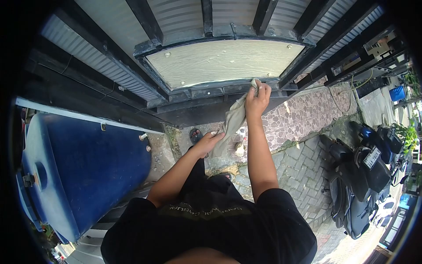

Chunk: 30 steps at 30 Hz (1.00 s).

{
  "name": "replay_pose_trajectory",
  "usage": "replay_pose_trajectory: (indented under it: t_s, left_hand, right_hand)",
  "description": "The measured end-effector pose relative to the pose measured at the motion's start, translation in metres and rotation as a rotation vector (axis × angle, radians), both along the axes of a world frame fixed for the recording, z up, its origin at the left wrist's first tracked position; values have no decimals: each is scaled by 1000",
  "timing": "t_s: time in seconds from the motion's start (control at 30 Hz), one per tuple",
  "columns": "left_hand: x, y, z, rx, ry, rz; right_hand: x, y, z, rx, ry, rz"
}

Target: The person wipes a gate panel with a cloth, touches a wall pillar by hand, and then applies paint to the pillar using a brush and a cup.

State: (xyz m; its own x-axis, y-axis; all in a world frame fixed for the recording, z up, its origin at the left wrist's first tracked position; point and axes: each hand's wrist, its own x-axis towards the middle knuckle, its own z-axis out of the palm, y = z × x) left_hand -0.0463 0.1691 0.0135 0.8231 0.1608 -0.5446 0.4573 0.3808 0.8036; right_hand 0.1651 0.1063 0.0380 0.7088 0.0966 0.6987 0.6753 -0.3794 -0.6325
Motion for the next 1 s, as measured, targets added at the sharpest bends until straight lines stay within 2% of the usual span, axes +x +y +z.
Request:
replay_pose_trajectory:
  t_s: [0.17, 0.37, 0.47, 0.57, 0.7, 0.77, 0.87, 1.0]
  left_hand:
    - [-3, 4, -9, -24, 20, -42]
    - [-6, -5, -17, -32, 47, -58]
    - [-9, -8, -7, -9, 47, -54]
    - [-12, -5, 29, 26, 96, -79]
    - [-22, -2, -8, 28, 150, -61]
    - [-32, 0, -32, -34, 36, 19]
    - [-49, 3, -114, 123, 93, 163]
    - [-63, 18, -85, 124, 103, 115]
  right_hand:
    - [-4, 0, 6, -90, 86, 28]
    - [-9, 0, 16, -175, 49, 84]
    - [-13, 2, 15, -176, 75, 97]
    - [-18, 10, 13, -145, 67, 111]
    - [-37, 26, 13, -92, 86, 141]
    - [-47, 37, 11, -73, 70, 161]
    - [-63, 56, -2, -34, 28, 170]
    - [-81, 81, -23, 87, 66, 206]
